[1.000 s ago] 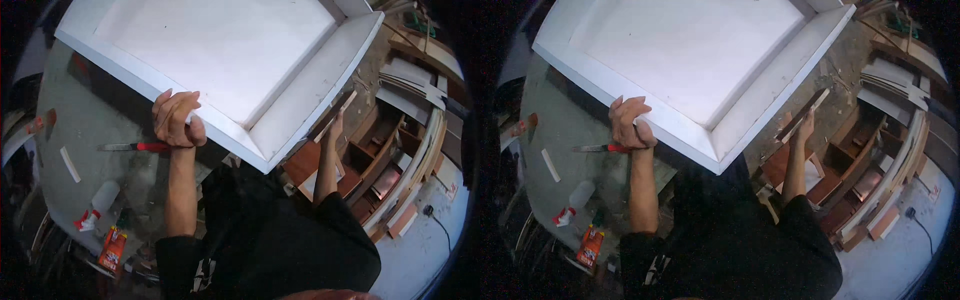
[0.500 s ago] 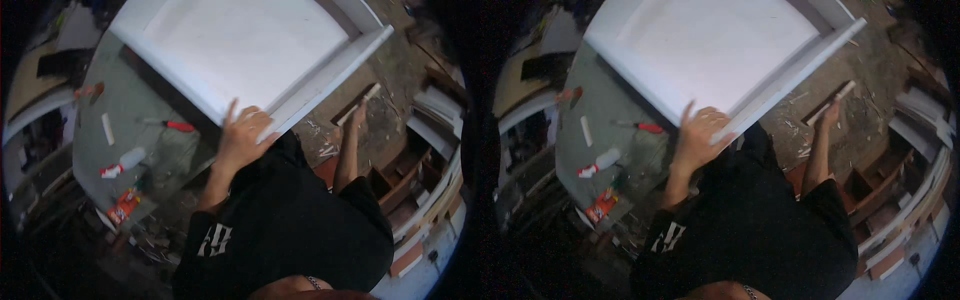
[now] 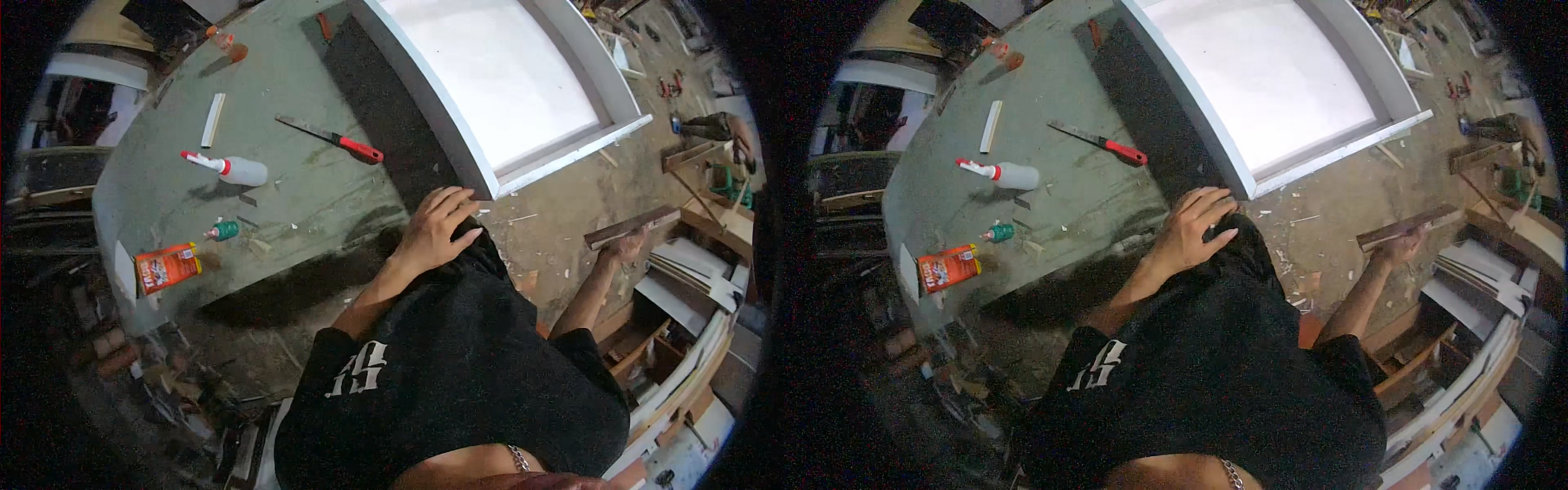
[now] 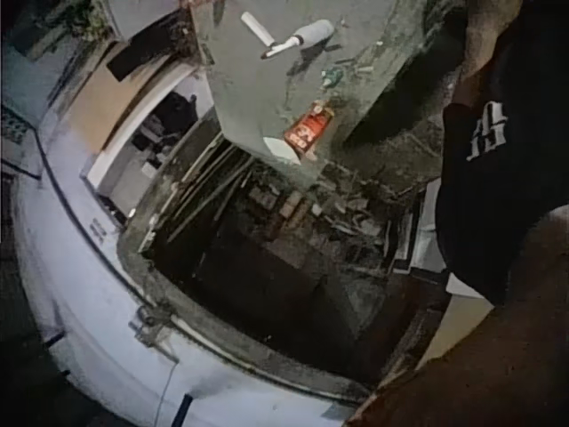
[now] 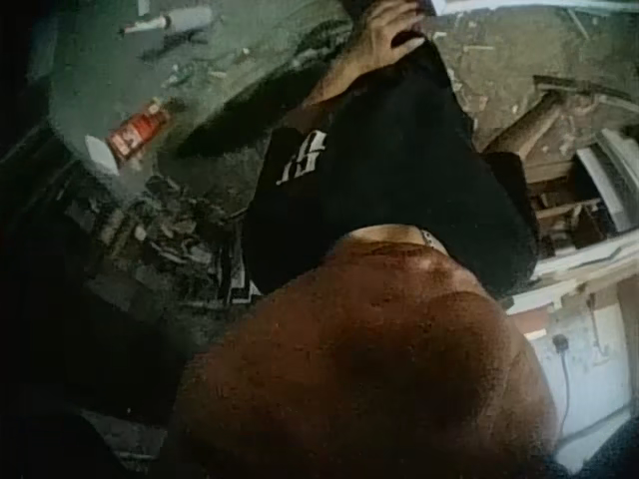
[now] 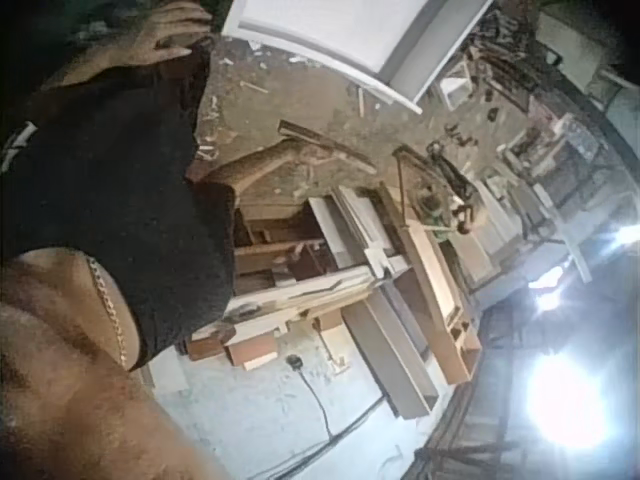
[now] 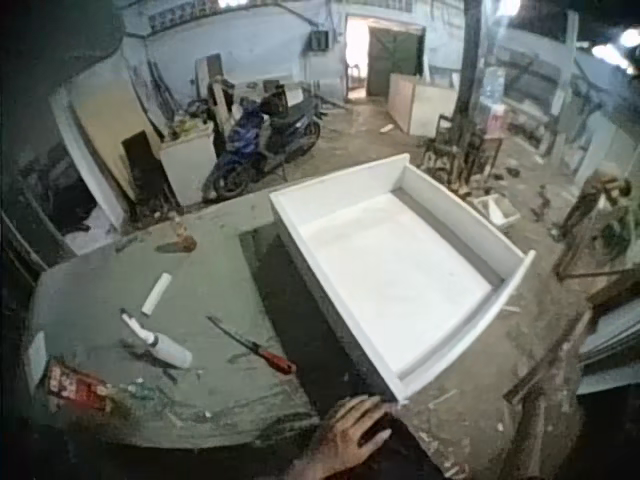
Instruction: The person sands the outer edges and corner of a white wooden drawer using a hand sanding block, after spraying a liquid onto the drawer surface.
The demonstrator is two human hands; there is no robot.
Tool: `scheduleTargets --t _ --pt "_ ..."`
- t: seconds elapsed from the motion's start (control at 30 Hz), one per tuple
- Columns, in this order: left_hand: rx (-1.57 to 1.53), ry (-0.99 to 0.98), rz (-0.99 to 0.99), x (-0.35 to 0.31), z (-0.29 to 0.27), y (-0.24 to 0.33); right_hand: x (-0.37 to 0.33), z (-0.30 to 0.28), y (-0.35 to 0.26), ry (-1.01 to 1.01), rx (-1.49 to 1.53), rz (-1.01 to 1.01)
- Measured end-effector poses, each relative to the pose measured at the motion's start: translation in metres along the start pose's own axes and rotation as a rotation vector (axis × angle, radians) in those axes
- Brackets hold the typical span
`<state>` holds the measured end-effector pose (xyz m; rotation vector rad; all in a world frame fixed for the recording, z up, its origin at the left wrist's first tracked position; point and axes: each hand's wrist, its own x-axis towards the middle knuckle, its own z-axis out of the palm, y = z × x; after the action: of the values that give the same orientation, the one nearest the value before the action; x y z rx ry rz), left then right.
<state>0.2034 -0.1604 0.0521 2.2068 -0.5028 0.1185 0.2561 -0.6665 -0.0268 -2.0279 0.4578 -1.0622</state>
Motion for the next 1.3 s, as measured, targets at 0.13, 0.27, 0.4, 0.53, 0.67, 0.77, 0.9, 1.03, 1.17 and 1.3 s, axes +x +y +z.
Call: scheduleTargets --t 0.13,0.27,0.4,0.53,0.67,0.77,0.9,1.03,1.17,1.3 --pt "-0.138 0.008 -0.094 -0.044 0.002 -0.003 -0.003 -0.009 -0.058 -0.141 0.437 0.042" --pt "-0.240 0.007 -0.138 -0.060 0.013 -0.002 -0.017 -0.015 -0.077 -0.087 0.139 -0.090" --pt "-0.296 0.022 -0.216 -0.061 0.015 0.007 -0.033 -0.031 -0.038 -0.214 0.870 0.070" --pt "-0.401 0.117 -0.409 -0.046 0.034 -0.005 -0.060 -0.031 -0.012 -0.126 0.517 0.125" --pt "-0.308 0.215 -0.524 -0.004 0.042 -0.014 -0.068 -0.026 -0.012 -0.135 0.194 0.096" --pt "-0.165 0.395 -0.532 0.035 0.045 -0.014 -0.032 -0.015 -0.020 -0.095 0.527 0.457" --pt "0.031 0.484 -0.578 0.094 0.054 0.019 0.032 -0.085 0.162 -0.259 -0.435 -0.165" --pt "0.284 0.521 -0.826 0.090 0.048 0.034 0.043 -0.049 0.099 -0.176 0.172 0.532" --pt "0.307 0.525 -0.840 0.105 0.059 0.040 0.091 -0.039 0.138 -0.203 0.159 0.673" --pt "0.292 0.547 -0.846 0.104 0.059 0.047 0.145 -0.003 0.177 -0.190 -0.172 -0.018"
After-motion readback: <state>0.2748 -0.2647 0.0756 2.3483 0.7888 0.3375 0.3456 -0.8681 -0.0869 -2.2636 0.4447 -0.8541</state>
